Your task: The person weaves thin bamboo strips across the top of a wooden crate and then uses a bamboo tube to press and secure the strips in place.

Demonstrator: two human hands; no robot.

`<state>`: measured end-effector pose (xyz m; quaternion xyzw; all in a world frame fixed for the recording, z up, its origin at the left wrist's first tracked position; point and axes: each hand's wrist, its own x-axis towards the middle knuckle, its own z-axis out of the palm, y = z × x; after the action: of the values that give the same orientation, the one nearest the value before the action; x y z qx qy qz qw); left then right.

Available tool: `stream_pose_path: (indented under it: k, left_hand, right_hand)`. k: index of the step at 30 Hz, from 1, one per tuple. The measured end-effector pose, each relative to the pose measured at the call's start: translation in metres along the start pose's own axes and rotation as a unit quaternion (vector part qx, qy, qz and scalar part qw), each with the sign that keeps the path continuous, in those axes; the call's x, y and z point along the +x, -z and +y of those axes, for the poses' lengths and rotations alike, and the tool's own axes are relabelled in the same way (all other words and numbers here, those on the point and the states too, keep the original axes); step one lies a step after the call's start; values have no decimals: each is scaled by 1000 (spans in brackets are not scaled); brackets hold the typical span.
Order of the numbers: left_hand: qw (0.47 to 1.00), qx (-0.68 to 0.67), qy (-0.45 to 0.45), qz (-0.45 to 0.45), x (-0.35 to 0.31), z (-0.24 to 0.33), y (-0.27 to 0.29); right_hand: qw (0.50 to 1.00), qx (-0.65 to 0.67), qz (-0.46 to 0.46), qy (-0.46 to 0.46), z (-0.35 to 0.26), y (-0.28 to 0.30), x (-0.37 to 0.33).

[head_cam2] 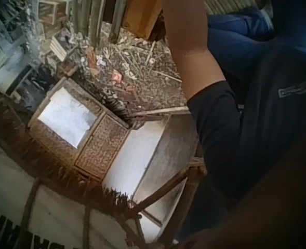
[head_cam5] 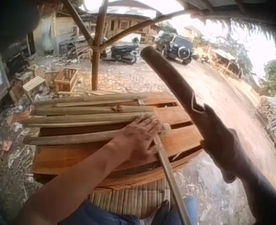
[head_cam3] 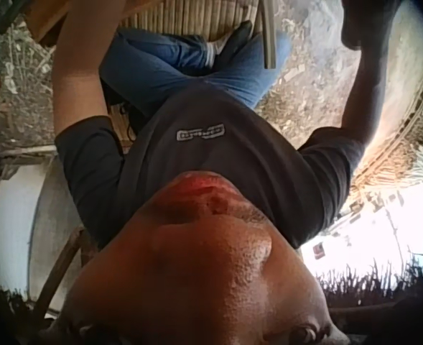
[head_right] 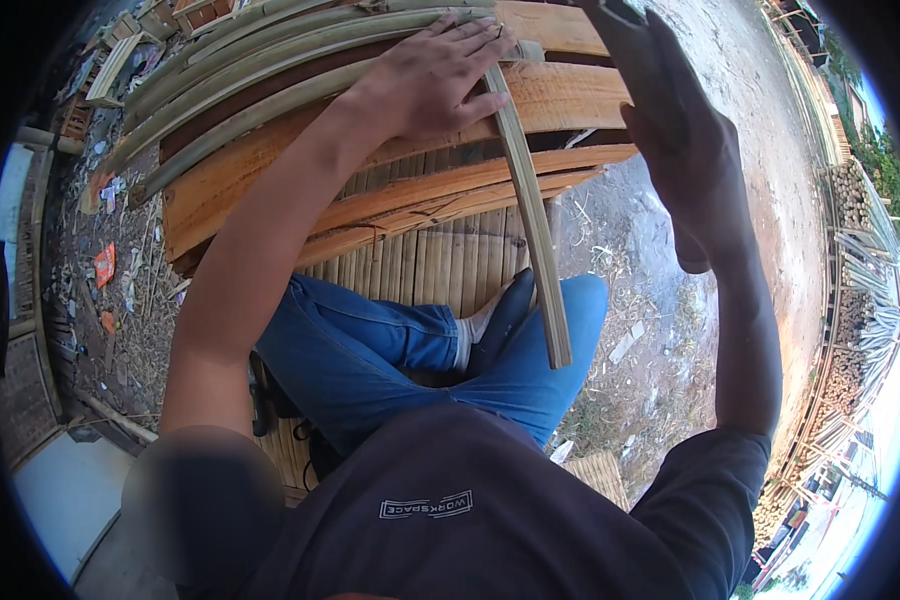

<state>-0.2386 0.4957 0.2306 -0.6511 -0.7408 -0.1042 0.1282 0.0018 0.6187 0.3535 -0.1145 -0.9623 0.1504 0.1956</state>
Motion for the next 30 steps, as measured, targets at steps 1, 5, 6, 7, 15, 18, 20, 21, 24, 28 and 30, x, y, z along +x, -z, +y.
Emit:
stream_pose_path:
  k: [1, 5, 6, 7, 15, 18, 20, 21, 24, 28, 30]
  left_hand:
    - [1000, -1, -1, 0, 0, 1, 0]
    - [1000, 2, -11, -9, 1, 2, 5]
    - [1000, 3, -13, -27, 1, 2, 7]
    - [999, 3, -11, -30, 0, 1, 8]
    - [1000, 7, -7, -9, -3, 1, 7]
    - [999, 8, -18, -38, -1, 5, 17]
    - [999, 27, -15, -10, -3, 1, 11]
    - [999, 28, -14, -8, 0, -2, 9]
    - [1000, -13, -1, 4, -1, 1, 4]
    - [997, 21, -5, -70, -1, 5, 14]
    - [1000, 1, 8, -12, -1, 2, 2]
  right_hand:
    - [1000, 1, 0, -16, 0, 2, -2]
    - [997, -29, -63, 44, 7, -7, -7]
    - [1000, -4, -16, -2, 2, -4, -8]
    - [1000, 10, 15, -16, -3, -4, -10]
    - [998, 10, 22, -54, -12, 0, -6]
    - [999, -2, -16, -50, -6, -5, -12]
    - [991, -55, -110, -62, -9, -7, -7]
    - [991, -56, -108, -61, -10, -5, -5]
    - [996, 39, 80, -20, -18, -5, -6]
    - [999, -14, -35, 14, -2, -18, -13]
    - [1000, 23, 13, -16, -11, -10, -6]
